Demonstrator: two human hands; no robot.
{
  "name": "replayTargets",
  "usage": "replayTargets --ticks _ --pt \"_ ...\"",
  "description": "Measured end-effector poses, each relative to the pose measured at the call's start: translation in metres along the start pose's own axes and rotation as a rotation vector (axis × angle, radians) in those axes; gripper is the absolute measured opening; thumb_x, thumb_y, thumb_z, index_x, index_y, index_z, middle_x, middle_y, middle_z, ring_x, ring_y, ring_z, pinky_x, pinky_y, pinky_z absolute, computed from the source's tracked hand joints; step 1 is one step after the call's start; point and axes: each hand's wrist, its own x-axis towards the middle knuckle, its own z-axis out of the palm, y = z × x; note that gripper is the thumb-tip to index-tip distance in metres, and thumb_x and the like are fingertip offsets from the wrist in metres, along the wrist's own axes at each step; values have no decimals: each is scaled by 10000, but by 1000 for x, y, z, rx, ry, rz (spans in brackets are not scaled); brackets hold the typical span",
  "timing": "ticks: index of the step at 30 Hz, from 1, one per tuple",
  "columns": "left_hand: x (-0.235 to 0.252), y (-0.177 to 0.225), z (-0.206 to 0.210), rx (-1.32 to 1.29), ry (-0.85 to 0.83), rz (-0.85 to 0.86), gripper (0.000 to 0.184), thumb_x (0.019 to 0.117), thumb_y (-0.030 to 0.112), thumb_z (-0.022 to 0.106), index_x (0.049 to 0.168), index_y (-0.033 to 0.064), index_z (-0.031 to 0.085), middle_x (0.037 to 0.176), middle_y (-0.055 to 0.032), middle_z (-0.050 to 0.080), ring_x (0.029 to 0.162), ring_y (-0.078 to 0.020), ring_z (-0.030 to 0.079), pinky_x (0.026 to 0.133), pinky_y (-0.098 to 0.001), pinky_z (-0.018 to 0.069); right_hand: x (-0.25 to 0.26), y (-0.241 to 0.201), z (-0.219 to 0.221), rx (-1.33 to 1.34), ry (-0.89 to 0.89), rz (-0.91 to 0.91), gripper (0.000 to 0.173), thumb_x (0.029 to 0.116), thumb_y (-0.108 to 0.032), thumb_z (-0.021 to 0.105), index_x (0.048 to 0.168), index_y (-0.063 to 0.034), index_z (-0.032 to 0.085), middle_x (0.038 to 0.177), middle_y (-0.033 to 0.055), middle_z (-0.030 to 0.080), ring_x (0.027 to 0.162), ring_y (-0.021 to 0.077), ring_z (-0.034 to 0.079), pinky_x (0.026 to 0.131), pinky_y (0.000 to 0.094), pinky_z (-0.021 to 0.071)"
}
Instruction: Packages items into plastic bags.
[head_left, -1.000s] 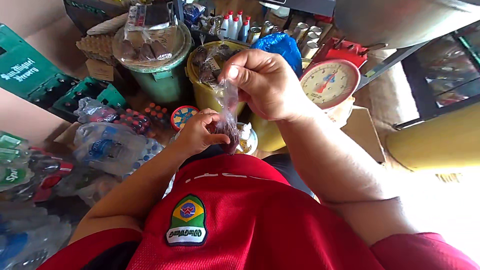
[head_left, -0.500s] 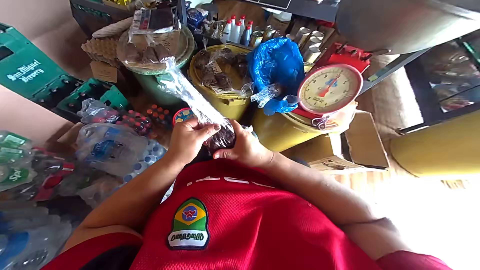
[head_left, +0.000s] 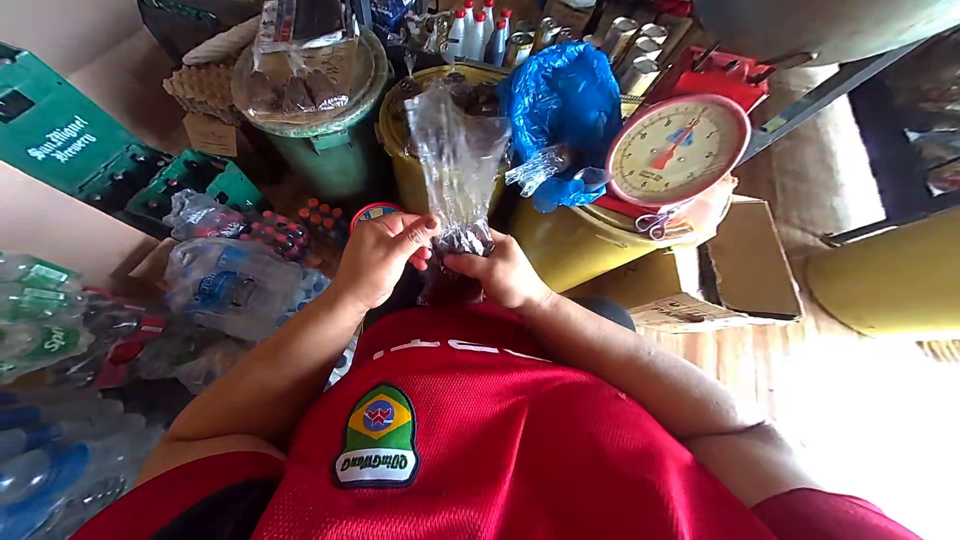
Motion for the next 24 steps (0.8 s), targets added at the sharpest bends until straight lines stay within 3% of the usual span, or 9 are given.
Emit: replayTargets --ticks 4,9,16,18,20,22,24 --pt "7 1 4 -6 17 -34 99 992 47 611 965 35 705 767 29 685 642 -47 649 644 -214 585 2 1 -6 194 11 32 253 893 -80 671 1145 -68 653 950 43 735 836 125 716 752 346 619" --pt "19 7 -3 206 4 11 117 972 14 636 1045 22 727 850 13 705 695 -38 654 670 -210 579 1 -1 -23 168 64 46 204 921 -113 654 1124 -90 653 926 29 727 801 124 710 717 347 613" --pt "40 36 -12 317 -103 -195 198 941 -46 598 1105 0 698 917 -52 668 706 -88 632 679 -245 567 -2 -15 -55 123 113 49 152 895 -132 700 1042 -118 661 809 -10 728 653 83 693 597 277 604" --pt "41 39 -7 313 -110 -221 234 912 -74 616 1120 0 693 938 -58 654 728 -91 626 681 -237 558 0 -20 -59 191 50 29 178 830 -159 735 990 -140 661 760 -28 714 615 62 674 571 254 591" --pt "39 36 -1 281 -129 -224 290 886 -81 618 1154 7 687 966 -65 664 769 -102 637 705 -257 563 6 -24 -60 279 -96 -11 261 762 -111 776 1005 -102 683 806 2 741 672 81 701 631 272 618" --pt "34 30 5 220 -140 -214 330 861 -83 628 1175 2 683 988 -79 687 814 -122 661 742 -296 579 15 -22 -61 235 -267 -98 476 745 -146 833 1186 -46 686 971 37 755 803 112 726 743 307 641" --pt "28 19 8 115 -118 -192 316 862 -76 646 1168 -3 675 983 -77 692 852 -132 674 781 -317 593 21 -20 -59 82 -332 -214 533 749 -147 832 1243 -47 662 1055 6 744 883 75 715 806 284 629"
